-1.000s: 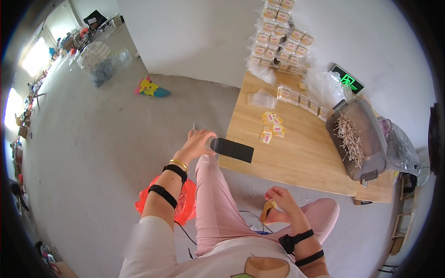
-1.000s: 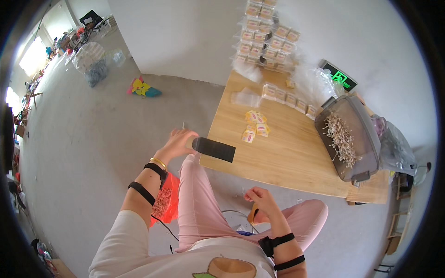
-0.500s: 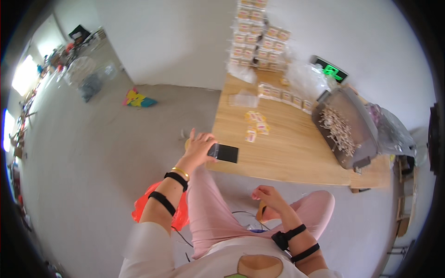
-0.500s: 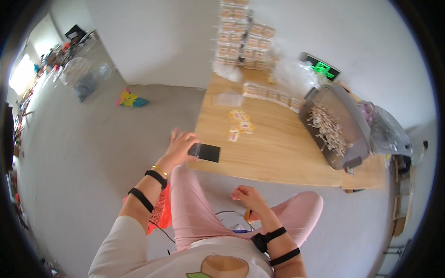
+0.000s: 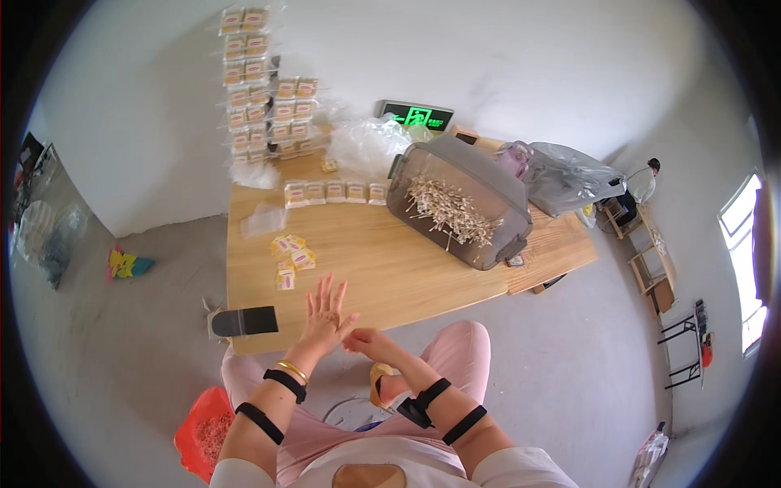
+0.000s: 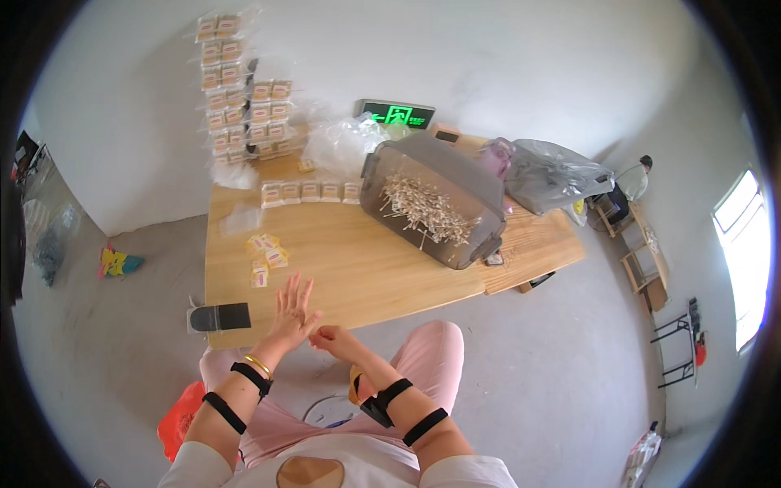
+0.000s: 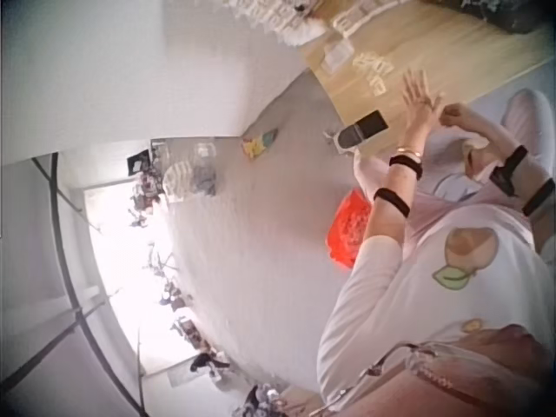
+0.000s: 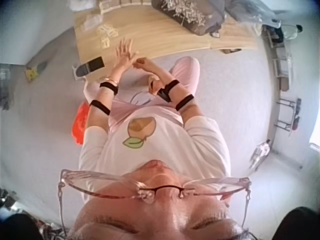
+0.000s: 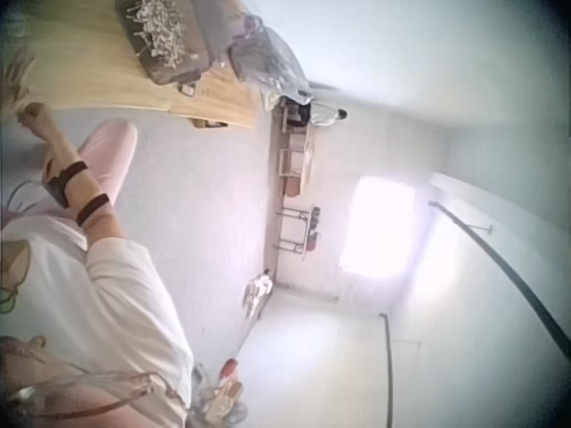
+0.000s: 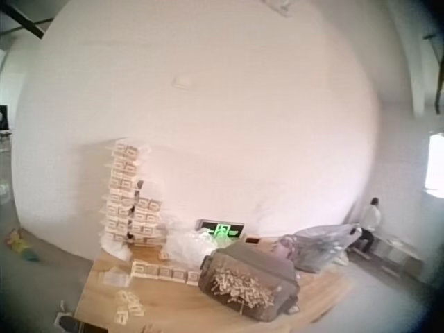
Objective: Counting and putting cotton swabs into plastic bags.
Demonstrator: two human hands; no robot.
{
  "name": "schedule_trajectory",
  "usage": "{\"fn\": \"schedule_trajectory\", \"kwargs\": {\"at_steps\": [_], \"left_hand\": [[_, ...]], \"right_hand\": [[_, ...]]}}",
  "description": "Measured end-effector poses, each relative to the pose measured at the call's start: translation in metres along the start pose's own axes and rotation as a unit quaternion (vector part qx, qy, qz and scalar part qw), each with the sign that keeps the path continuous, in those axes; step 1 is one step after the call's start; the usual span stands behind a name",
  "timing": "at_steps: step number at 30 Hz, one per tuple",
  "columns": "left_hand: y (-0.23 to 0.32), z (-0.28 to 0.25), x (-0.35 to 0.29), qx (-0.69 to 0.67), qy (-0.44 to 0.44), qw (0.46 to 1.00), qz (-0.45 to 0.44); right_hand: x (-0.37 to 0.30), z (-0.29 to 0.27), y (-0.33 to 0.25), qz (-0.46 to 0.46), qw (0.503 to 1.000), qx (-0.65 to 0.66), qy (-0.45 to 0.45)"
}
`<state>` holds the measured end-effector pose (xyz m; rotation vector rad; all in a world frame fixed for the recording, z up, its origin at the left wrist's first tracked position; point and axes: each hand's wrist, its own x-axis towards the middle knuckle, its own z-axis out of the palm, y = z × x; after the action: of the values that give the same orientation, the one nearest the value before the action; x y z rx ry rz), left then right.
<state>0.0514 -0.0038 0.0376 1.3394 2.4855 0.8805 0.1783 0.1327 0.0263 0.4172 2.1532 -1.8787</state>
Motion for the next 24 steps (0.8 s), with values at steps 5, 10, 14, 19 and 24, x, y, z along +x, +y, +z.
{"fn": "schedule_trajectory", "kwargs": {"at_steps": [5,10,14,19,24], "left_hand": [[-0.002,0.033,0.019,0.110,-0.002,0.994,-0.004],[-0.012,0.046,0.028,0.179,0.038,0.983,0.007],[0.003,0.039,0.031,0.138,0.010,0.990,0.000],[0.001,0.034,0.033,0.141,0.023,0.990,0.000],[0.009,0.031,0.038,0.130,0.008,0.991,-0.012]], "right_hand": [[0.005,-0.075,0.005,0.050,0.986,-0.091,0.134],[0.025,-0.196,0.015,0.020,0.961,-0.070,0.265],[0.051,-0.268,-0.030,-0.029,0.927,-0.088,0.363],[0.119,-0.308,-0.075,-0.029,0.814,-0.240,0.529],[0.172,-0.315,-0.073,0.044,0.724,-0.359,0.587]]}}
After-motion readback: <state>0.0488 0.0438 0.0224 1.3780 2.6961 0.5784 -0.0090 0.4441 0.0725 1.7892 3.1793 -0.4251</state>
